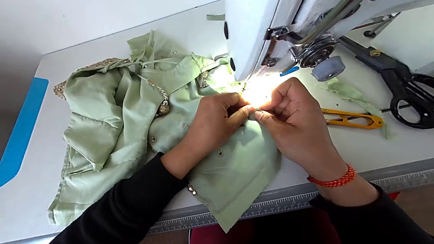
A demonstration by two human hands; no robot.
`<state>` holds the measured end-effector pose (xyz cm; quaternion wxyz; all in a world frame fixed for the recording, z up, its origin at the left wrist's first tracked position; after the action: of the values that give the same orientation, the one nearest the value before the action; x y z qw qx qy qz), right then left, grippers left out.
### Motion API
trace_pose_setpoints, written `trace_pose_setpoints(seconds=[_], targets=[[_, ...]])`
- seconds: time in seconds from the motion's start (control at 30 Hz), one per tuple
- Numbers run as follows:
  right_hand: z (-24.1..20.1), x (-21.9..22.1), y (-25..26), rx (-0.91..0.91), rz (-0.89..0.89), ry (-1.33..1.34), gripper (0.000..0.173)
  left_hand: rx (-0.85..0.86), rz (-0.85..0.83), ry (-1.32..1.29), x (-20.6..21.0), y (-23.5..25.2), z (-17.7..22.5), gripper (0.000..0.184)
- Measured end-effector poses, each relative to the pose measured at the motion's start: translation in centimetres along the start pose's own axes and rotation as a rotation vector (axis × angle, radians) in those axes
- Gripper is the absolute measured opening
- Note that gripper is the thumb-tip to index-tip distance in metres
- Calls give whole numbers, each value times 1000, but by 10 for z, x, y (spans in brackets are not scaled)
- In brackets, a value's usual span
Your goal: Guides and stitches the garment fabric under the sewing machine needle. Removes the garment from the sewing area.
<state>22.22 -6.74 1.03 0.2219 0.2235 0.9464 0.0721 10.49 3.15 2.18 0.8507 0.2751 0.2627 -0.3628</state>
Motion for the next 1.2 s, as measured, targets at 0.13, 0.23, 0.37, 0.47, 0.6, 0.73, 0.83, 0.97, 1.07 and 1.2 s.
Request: trace_pose_setpoints(seconds=[0.13, 0.23, 0.37, 0.47, 0.6, 0.73, 0.83, 0.97, 1.07, 1.2], targets=[[2, 0, 3, 26, 7, 33, 23, -94, -58, -93, -1, 3, -7, 10], [5, 0, 5, 43, 29, 18, 24, -91, -8, -72, -3, 1, -5, 9], [5, 0, 4, 51, 51, -15, 24, 59, 71, 107, -4, -3, 8, 11], [4, 1, 3, 26, 61, -37, 23, 196, 108, 308, 0, -7, 22, 11], [3, 2, 4, 32, 48, -41, 24, 255, 150, 440, -1, -7, 26, 11], [5, 1, 5, 60, 46, -33, 24, 149, 159, 327, -10, -4, 11, 12], [4, -2, 2, 61, 46, -27, 24, 304, 27, 22, -9, -13, 34, 9], [2, -3, 1, 69, 60, -98, 23, 462, -572, -639, 13, -43, 75, 18], [4, -3, 2, 94, 67, -89, 23, 477, -670, -612, 18, -47, 72, 20], [5, -1, -1, 83, 65, -37, 23, 244, -175, -68, -4, -20, 32, 10]])
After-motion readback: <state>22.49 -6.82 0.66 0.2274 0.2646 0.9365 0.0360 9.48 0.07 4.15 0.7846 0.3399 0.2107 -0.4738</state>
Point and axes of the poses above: each hand's wrist, its own y-axis towards the middle knuckle, its own x-axis out of the palm, z = x × y, the point moved 7 cm from there along y, towards the middle knuckle, and after that the axes turned 1 degree about -z, right-handed, at the moved point
